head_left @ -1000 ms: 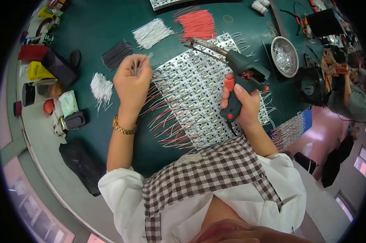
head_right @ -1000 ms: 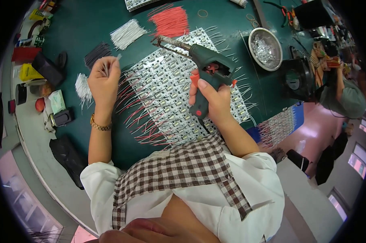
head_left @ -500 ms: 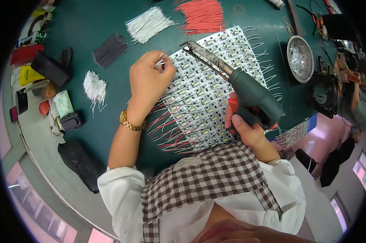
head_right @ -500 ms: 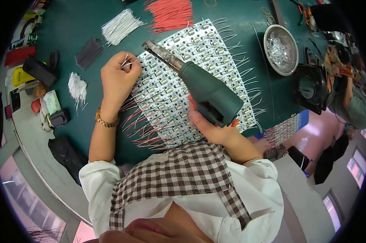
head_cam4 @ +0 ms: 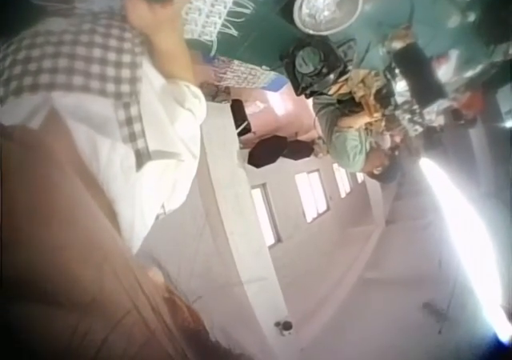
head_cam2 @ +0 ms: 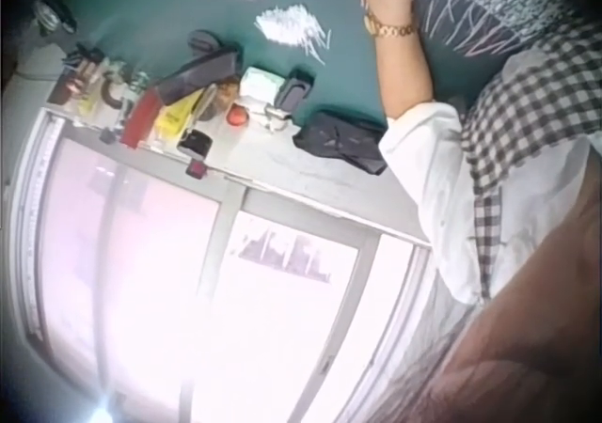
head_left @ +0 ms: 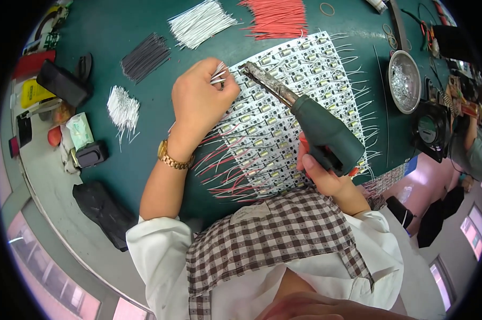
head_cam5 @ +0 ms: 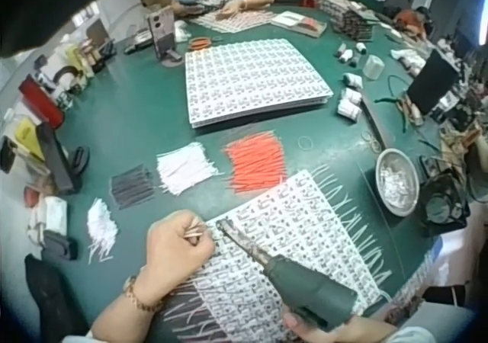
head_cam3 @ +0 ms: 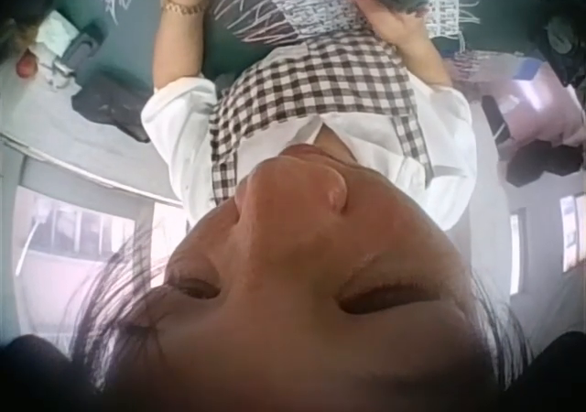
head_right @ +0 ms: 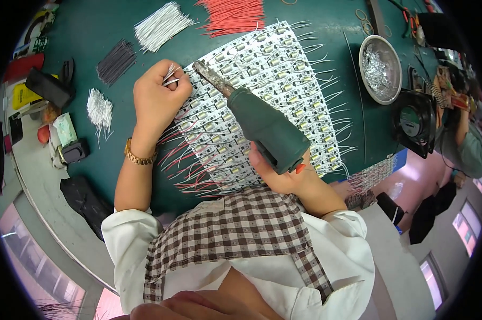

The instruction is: The person solders electronic components and wires onto LED light panels using a soldering iron.

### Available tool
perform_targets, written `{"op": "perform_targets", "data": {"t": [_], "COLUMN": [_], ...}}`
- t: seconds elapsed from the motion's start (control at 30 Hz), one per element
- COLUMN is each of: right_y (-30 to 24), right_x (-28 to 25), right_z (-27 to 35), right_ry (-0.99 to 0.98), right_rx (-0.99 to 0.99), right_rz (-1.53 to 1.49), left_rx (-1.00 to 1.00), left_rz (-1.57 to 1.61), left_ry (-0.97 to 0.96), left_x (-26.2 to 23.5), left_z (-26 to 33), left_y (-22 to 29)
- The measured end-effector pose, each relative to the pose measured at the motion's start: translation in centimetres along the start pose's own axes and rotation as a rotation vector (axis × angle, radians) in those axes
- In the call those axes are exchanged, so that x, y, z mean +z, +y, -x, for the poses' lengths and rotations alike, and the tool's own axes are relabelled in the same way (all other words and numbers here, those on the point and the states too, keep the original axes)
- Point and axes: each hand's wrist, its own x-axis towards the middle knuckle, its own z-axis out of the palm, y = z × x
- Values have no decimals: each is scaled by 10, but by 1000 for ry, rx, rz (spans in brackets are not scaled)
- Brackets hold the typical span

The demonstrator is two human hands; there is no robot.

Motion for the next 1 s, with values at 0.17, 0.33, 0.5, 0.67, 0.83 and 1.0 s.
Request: {"op": "perform_targets", "data": {"t": [0.17, 0.33, 0.5, 0.67, 0.83, 1.0], "right_y": [0, -4, -2, 4, -10, -16], "right_x": [3, 7, 3, 0, 4, 5], "right_z": [0, -2, -2, -2, 1, 6], "right_ry": [-1, 5, -79, -155, 21, 97], "right_rx": [-4, 10, -52, -140, -46, -29], "right_rz": [71, 69, 120, 201, -77, -183], "left_rx": [14, 18, 42, 56, 65, 68], "left_rz": [1, 12, 4, -9, 12, 3], "left_ry": [-11, -12, -4, -15, -4, -22], "left_x": [-2, -2, -1, -4, -4, -4], "left_z": [-1, 0, -2, -2, -1, -1], "left_y": [2, 0, 0, 1, -1, -3]}}
